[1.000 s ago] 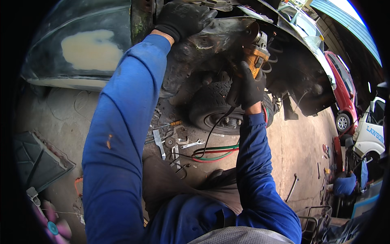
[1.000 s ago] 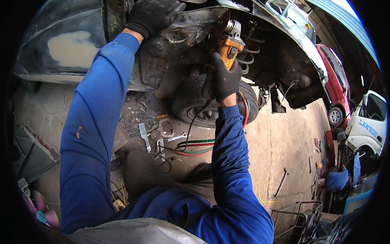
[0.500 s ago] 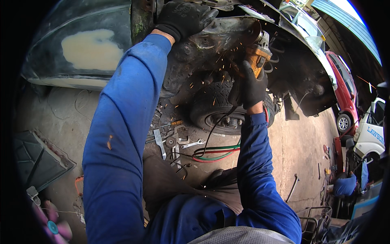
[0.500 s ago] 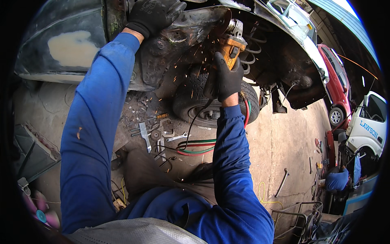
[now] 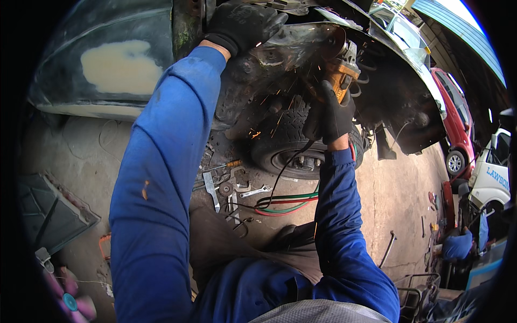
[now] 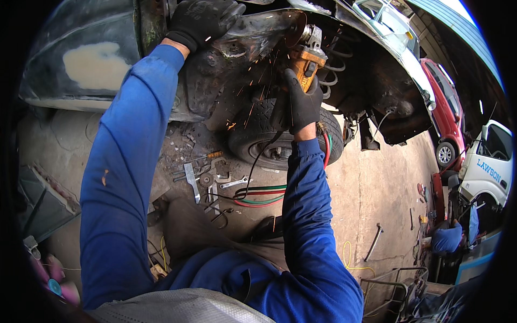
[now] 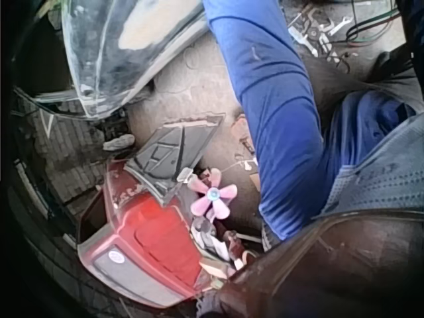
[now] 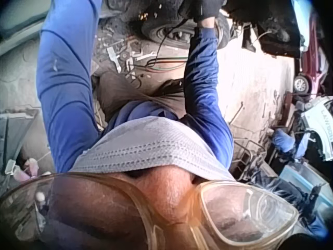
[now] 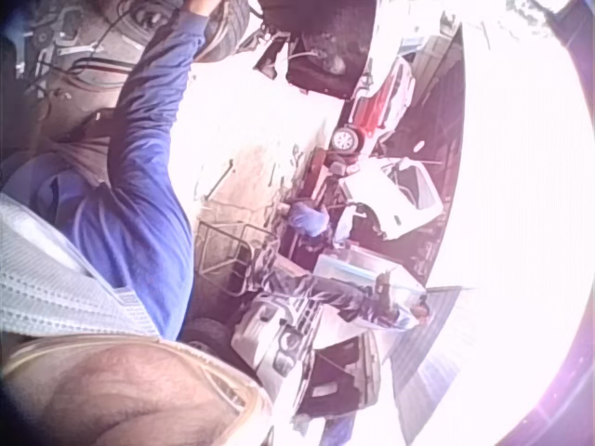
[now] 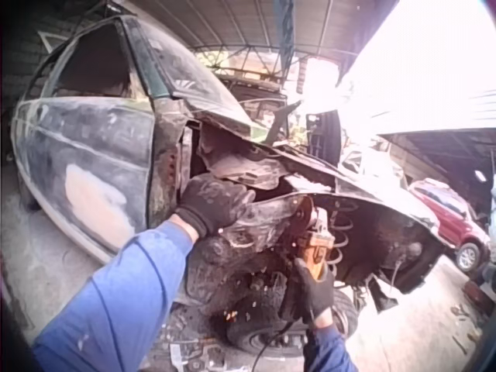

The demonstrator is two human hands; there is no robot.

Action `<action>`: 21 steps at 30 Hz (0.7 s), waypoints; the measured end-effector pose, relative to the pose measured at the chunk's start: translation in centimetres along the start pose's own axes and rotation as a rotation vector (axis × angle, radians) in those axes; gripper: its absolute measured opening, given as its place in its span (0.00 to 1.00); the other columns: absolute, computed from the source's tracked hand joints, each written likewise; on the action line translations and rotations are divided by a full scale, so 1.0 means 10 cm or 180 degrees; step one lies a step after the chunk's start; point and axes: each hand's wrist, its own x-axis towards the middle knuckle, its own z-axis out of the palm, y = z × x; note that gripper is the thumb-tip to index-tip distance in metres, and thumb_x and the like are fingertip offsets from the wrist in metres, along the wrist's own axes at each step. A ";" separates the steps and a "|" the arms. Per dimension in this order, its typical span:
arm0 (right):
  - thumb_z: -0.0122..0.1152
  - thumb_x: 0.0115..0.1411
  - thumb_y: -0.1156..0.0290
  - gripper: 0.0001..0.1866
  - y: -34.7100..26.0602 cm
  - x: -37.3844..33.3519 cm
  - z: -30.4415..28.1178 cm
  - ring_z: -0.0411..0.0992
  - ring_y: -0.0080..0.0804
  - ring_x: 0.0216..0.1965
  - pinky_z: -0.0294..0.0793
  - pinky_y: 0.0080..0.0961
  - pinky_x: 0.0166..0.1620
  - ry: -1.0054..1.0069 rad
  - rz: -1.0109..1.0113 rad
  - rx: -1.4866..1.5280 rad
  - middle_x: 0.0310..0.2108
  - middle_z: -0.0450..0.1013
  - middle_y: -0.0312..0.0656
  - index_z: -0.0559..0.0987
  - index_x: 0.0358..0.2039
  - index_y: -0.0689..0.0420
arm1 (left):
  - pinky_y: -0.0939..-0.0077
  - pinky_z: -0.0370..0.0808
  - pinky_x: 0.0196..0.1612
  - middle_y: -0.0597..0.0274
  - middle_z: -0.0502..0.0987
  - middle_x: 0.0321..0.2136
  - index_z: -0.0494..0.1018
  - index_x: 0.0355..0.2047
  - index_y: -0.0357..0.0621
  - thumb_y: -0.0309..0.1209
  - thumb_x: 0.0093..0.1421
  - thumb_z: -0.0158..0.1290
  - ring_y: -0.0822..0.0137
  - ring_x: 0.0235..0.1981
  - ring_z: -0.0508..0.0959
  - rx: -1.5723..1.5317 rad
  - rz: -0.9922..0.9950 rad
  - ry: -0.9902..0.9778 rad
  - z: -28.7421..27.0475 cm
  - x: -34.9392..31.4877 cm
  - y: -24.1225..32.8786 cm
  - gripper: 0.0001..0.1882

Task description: The person uses an angle grinder to grind and smooth a section of a car's body panel near the wheel well. They repeatedly grind the metal surface, pause to inspect the area, and remove loose debris by hand.

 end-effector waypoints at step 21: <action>0.74 0.67 0.60 0.20 -0.02 0.03 0.00 0.78 0.20 0.37 0.79 0.24 0.41 -0.0024 -0.0116 0.0047 0.40 0.81 0.34 0.81 0.51 0.60 | 0.53 0.78 0.33 0.63 0.84 0.23 0.82 0.24 0.58 0.49 0.72 0.49 0.57 0.25 0.84 0.0093 0.0067 0.0108 -0.03 0.00 0.02 0.22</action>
